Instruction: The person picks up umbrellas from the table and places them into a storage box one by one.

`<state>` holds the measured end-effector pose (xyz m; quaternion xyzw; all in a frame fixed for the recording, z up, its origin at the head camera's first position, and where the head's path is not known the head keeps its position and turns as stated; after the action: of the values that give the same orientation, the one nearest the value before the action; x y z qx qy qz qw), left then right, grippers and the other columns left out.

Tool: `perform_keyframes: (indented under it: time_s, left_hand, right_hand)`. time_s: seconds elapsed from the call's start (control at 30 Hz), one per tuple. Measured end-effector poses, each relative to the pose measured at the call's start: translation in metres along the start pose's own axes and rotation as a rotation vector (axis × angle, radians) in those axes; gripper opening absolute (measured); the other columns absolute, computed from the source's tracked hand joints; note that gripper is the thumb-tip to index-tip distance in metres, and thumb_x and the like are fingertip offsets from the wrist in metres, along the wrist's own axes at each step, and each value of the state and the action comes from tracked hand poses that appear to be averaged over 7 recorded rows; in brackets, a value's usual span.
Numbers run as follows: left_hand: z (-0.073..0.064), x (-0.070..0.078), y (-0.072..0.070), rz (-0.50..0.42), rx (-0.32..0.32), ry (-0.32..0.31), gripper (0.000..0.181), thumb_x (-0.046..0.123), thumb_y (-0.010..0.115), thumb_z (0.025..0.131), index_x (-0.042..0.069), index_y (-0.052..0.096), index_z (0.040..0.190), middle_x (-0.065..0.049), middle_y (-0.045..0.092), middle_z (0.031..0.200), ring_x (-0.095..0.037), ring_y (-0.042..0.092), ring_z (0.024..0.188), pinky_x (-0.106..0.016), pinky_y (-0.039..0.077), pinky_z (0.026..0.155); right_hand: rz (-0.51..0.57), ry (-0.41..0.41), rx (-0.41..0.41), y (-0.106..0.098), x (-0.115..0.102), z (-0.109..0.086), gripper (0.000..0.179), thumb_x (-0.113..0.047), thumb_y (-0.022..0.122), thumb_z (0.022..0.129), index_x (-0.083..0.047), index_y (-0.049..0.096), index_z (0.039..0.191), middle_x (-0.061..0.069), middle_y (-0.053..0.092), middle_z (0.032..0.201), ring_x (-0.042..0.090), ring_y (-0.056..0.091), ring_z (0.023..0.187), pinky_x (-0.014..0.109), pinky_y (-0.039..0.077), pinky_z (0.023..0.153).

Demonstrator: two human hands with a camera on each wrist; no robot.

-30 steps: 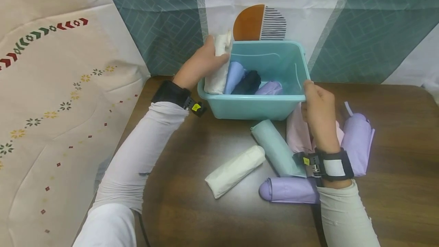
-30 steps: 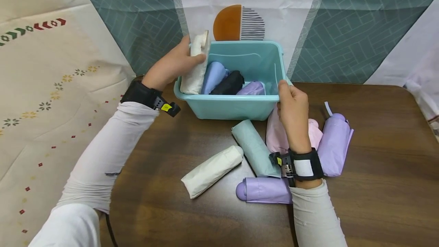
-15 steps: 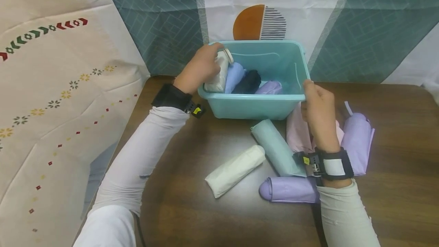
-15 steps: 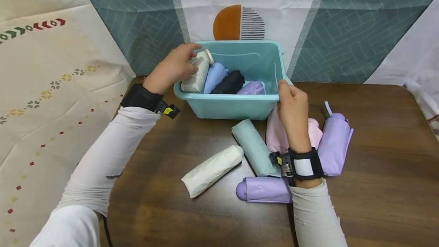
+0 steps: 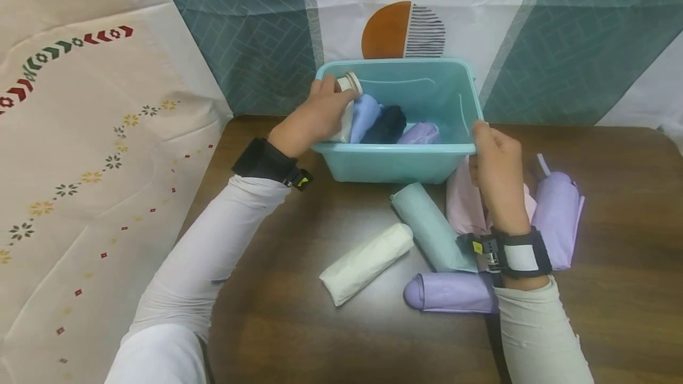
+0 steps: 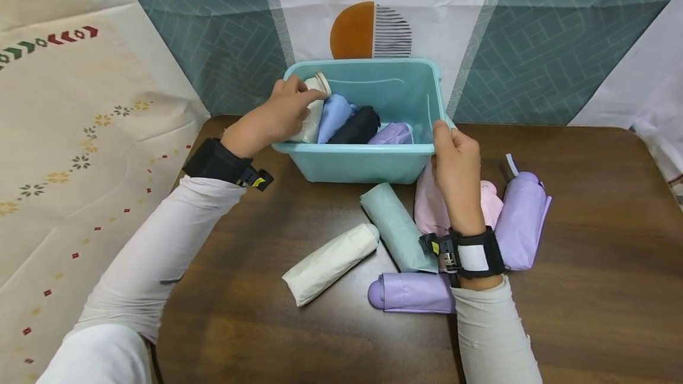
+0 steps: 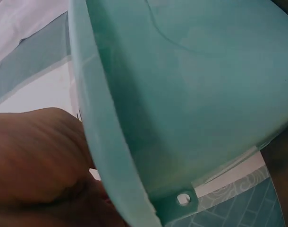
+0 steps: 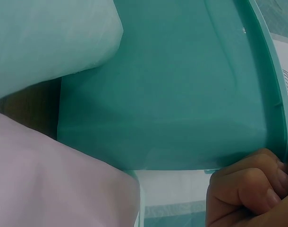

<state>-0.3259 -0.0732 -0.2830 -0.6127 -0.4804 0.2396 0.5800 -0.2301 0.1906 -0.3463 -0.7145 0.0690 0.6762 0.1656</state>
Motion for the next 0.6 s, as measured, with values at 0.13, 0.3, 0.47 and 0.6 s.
perform_keyframes:
  time_s: [0.13,0.3,0.47,0.6]
  left_hand:
    - [-0.002,-0.002,-0.002,-0.036,0.041,0.033,0.045,0.006,0.038,0.103,0.015,0.043,0.147,-0.014,0.035,0.124,-0.029,0.028,0.115,-0.033,0.034,0.088]
    - [-0.007,-0.006,-0.012,-0.176,0.178,0.105,0.038,0.009,0.045,0.102,0.016,0.054,0.138,-0.012,0.046,0.128,-0.029,0.035,0.117,-0.033,0.031,0.093]
    - [-0.028,-0.021,-0.022,-0.433,0.353,0.106,0.036,0.012,0.055,0.096,0.016,0.058,0.132,-0.003,0.051,0.129,-0.020,0.043,0.121,-0.021,0.033,0.100]
    - [-0.052,-0.038,-0.031,-0.651,0.488,0.067,0.041,0.011,0.063,0.092,0.015,0.057,0.133,-0.001,0.051,0.129,-0.017,0.047,0.121,-0.021,0.035,0.100]
  right_hand:
    - [-0.008,-0.002,0.007,0.000,0.002,0.000,0.056,-0.049,0.055,0.095,-0.003,0.038,0.070,0.003,0.034,0.052,0.012,0.031,0.041,0.031,0.021,0.036]
    - [-0.029,-0.002,0.016,-0.004,-0.001,-0.001,0.056,-0.050,0.054,0.096,-0.003,0.039,0.070,0.003,0.034,0.052,0.012,0.031,0.041,0.032,0.021,0.036]
    - [-0.011,-0.001,0.001,-0.002,-0.005,-0.005,0.055,-0.047,0.054,0.097,-0.002,0.039,0.070,0.003,0.035,0.052,0.011,0.033,0.041,0.029,0.023,0.036]
    - [-0.036,0.005,-0.006,0.001,-0.013,-0.010,0.054,-0.047,0.052,0.098,-0.002,0.040,0.071,0.003,0.036,0.053,0.011,0.034,0.042,0.029,0.026,0.037]
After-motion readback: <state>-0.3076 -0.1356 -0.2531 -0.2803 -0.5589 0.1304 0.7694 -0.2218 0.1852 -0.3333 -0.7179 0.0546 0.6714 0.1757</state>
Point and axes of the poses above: each hand's wrist, its own z-axis towards the middle knuckle, its own y-axis out of the palm, x = y × z, the point moved 10 cm from there along z, towards the middle knuckle
